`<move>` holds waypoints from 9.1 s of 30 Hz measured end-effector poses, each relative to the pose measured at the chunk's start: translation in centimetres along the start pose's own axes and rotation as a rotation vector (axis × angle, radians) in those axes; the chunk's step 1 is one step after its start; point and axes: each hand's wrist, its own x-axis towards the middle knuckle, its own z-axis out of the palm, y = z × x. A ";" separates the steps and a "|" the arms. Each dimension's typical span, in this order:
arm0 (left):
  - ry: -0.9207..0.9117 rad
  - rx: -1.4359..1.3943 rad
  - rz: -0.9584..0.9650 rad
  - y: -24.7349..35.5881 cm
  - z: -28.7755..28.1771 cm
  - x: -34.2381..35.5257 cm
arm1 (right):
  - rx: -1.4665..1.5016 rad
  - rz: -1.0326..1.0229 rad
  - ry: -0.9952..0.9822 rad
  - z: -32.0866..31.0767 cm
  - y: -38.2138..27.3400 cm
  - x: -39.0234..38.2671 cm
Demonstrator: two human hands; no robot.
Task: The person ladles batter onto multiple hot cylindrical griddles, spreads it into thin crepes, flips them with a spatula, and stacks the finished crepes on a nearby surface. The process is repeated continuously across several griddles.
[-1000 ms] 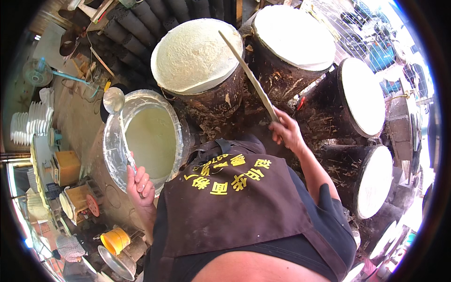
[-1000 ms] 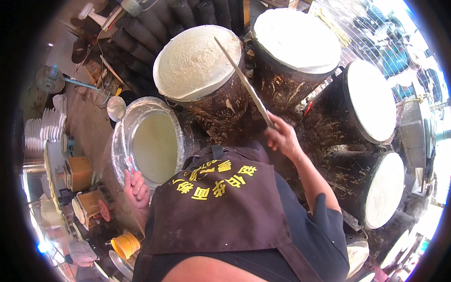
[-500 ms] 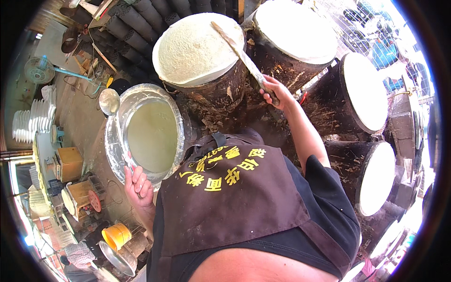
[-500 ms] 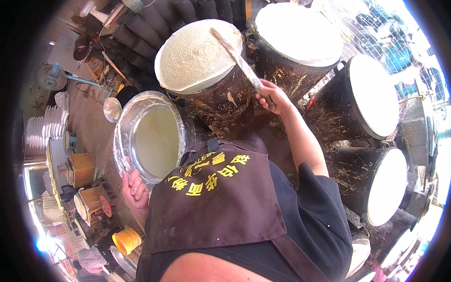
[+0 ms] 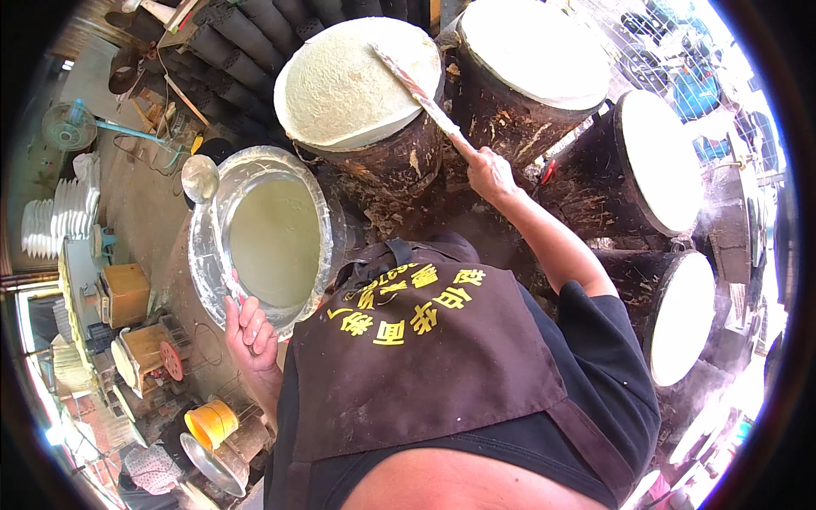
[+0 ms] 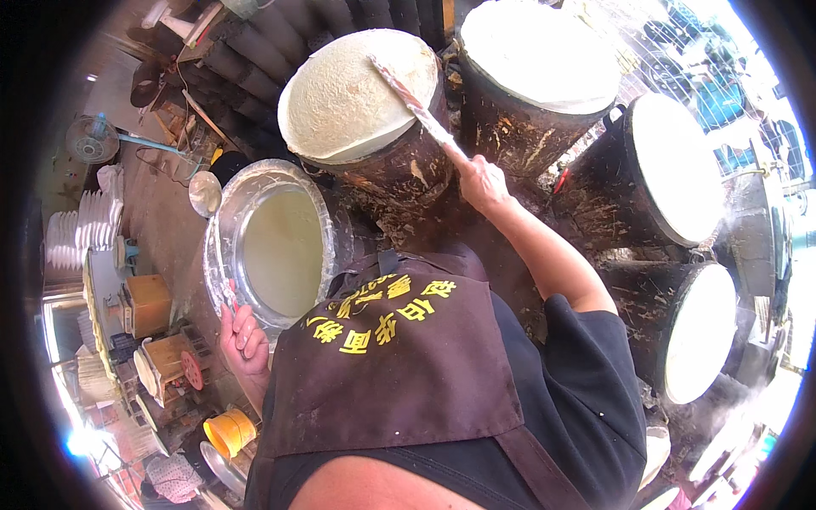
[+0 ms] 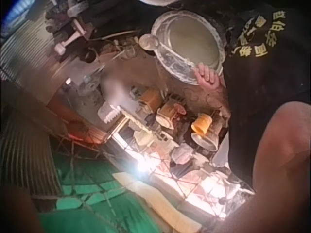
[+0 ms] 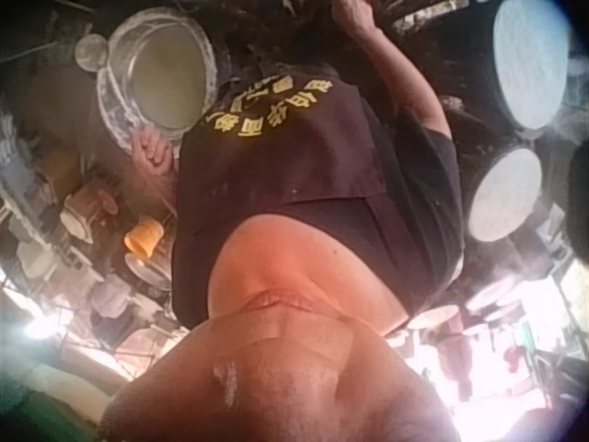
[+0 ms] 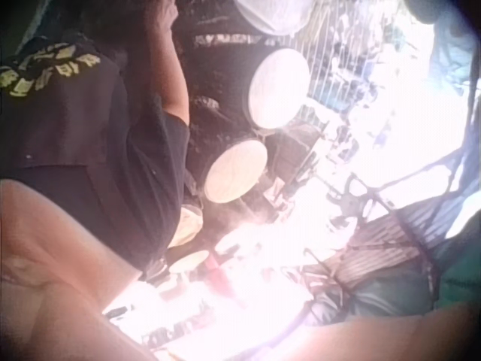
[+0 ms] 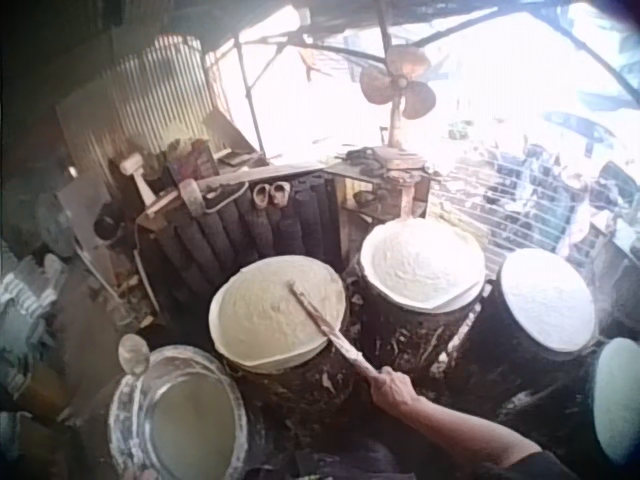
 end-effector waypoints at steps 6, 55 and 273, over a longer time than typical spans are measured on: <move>-0.051 -0.011 -0.016 0.2 -0.5 0.3 | 0.151 0.043 -0.157 -2.4 -1.8 -4.5; -0.054 -0.045 -0.087 0.1 1.4 0.4 | 0.170 0.083 0.071 -2.0 1.2 -1.6; -0.976 0.745 -1.727 -4.8 11.0 -18.3 | 0.174 1.181 2.931 15.6 -63.6 -91.5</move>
